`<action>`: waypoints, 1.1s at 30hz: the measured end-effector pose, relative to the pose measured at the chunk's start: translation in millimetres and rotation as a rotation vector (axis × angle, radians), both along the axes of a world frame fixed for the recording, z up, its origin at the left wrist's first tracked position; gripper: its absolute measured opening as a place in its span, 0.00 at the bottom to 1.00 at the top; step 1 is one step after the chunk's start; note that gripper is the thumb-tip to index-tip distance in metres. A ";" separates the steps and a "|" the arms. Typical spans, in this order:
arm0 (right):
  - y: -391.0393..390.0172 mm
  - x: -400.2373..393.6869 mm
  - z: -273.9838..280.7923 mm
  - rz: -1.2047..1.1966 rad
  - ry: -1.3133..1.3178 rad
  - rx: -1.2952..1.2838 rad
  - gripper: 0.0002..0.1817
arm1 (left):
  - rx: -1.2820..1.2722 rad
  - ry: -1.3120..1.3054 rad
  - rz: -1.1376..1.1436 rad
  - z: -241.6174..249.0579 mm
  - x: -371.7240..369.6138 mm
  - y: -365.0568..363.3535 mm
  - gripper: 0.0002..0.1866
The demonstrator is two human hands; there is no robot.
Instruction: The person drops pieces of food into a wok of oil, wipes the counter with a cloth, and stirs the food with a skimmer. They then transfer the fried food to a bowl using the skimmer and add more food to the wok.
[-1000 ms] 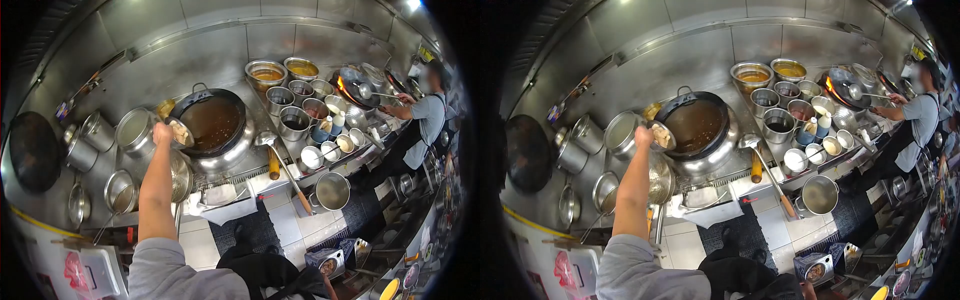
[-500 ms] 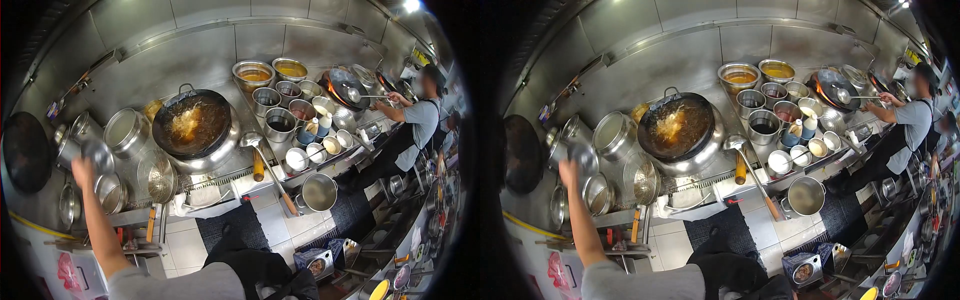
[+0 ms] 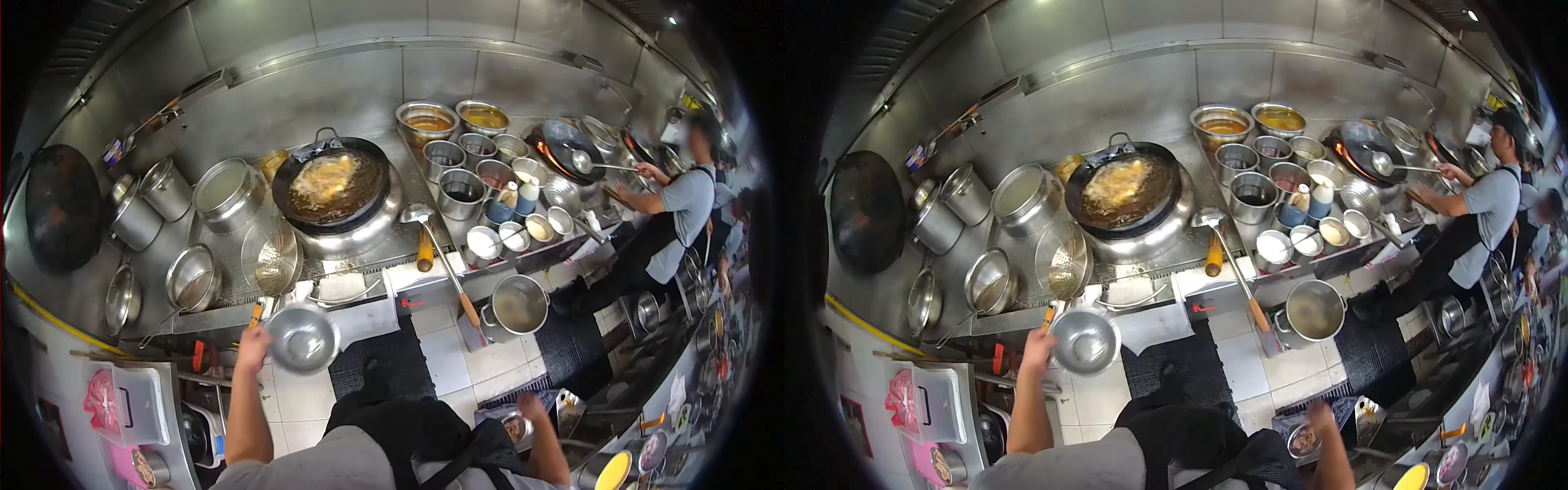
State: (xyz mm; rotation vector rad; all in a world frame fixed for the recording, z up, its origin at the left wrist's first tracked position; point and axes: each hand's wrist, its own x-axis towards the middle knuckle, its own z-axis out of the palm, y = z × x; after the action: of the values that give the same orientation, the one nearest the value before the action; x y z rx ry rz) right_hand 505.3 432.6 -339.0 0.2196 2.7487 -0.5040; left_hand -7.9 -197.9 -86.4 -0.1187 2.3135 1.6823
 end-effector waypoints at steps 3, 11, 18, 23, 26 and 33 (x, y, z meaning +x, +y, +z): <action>-45.2 -103.2 178.6 -0.680 0.301 -0.225 0.15 | 0.205 0.073 -0.216 6.1 -29.7 92.0 0.04; -162.3 -140.6 271.5 -0.740 0.264 -0.942 0.15 | 0.262 -0.130 -0.809 -2.2 22.8 296.3 0.18; -297.5 -77.7 256.7 -1.341 0.489 -0.883 0.19 | 0.208 -0.507 -1.529 -63.1 123.7 332.0 0.12; -405.3 -45.0 259.2 -1.679 0.586 -0.792 0.21 | 0.168 -0.696 -1.792 -71.0 192.5 327.5 0.11; -473.2 -29.3 277.1 -1.868 0.727 -0.714 0.21 | 0.215 -0.775 -1.966 -52.6 237.7 311.0 0.09; -682.1 28.6 290.0 -2.274 1.155 -0.466 0.11 | 0.196 -1.048 -2.413 24.6 338.3 228.6 0.13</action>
State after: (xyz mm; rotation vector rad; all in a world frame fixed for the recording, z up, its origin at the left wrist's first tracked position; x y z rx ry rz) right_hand 534.0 -249.5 -49.0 3.5616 1.1608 -1.9011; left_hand 330.4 30.7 -61.8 1.0174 0.2946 0.1333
